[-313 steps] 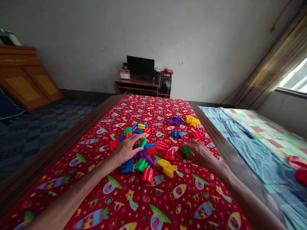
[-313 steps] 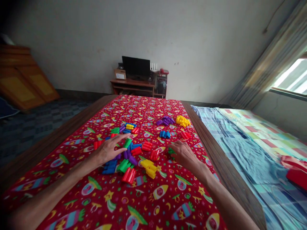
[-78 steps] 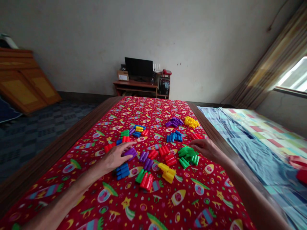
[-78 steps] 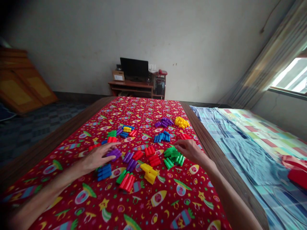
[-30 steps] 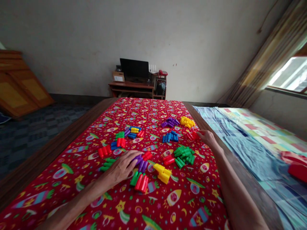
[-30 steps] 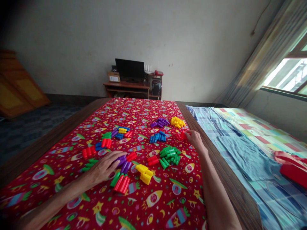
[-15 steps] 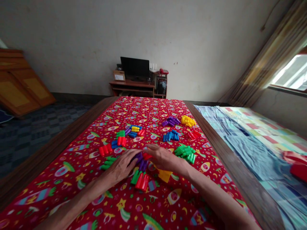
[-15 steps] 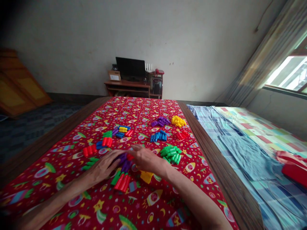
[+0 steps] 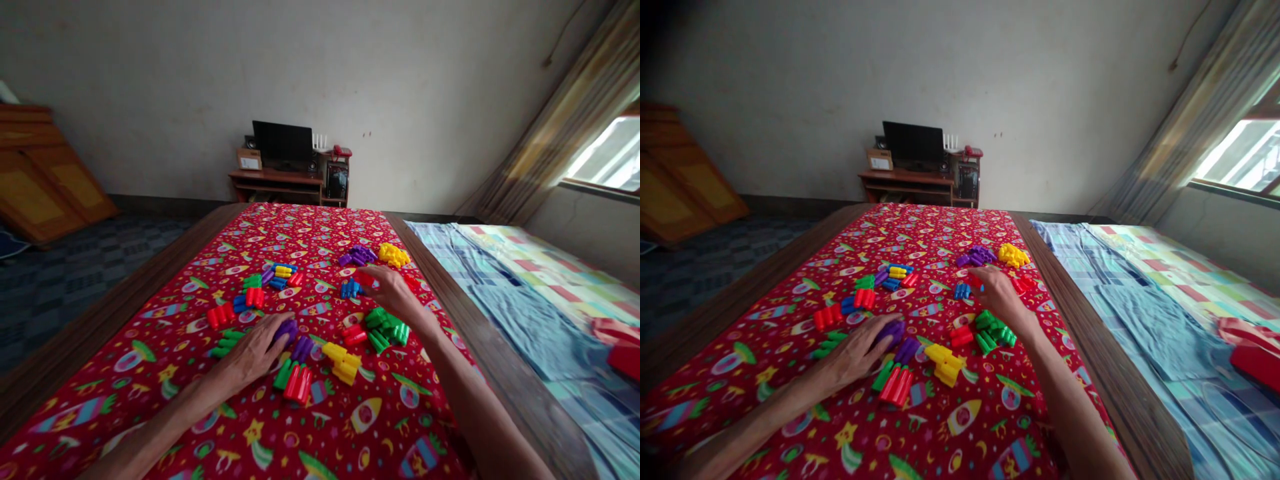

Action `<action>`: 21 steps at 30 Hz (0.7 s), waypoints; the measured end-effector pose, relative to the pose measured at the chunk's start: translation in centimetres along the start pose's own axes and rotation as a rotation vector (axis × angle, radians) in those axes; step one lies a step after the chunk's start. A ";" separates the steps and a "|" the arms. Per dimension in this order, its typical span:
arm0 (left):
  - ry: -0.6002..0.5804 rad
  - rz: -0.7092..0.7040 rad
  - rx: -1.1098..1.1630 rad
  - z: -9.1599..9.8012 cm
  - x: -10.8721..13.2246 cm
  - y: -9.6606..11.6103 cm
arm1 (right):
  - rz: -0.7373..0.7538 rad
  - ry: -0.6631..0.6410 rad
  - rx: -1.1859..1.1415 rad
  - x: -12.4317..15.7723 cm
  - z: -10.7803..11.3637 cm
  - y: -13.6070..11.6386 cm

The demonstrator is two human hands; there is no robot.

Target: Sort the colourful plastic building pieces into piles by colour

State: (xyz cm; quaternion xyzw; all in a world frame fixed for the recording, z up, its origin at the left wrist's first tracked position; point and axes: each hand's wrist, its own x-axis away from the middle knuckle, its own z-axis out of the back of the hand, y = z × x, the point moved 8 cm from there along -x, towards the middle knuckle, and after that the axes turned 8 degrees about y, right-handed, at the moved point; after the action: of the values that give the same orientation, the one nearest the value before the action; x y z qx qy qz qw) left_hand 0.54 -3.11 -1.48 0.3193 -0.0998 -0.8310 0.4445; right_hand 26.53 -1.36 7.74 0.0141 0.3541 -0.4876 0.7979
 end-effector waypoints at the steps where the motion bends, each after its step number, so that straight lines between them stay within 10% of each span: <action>1: -0.004 -0.006 0.004 -0.1 0.0 0.0 | -0.084 0.017 0.093 0.1 1.4 1.9; 9: -0.011 -0.038 0.011 0.0 -0.2 0.1 | -0.642 -0.101 0.552 4.6 5.3 11.8; 16: 0.019 -0.049 0.004 -0.4 0.0 -0.4 | -0.649 -0.159 0.602 4.8 4.8 11.3; 21: -0.013 -0.042 -0.005 -0.3 -0.1 0.0 | -0.514 -0.148 0.463 2.6 5.1 6.6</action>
State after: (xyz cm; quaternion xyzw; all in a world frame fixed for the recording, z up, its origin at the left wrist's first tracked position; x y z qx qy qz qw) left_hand 0.75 -3.05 -1.66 0.3148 -0.0939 -0.8424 0.4271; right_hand 35.27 -1.74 7.94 0.0696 0.1673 -0.7396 0.6482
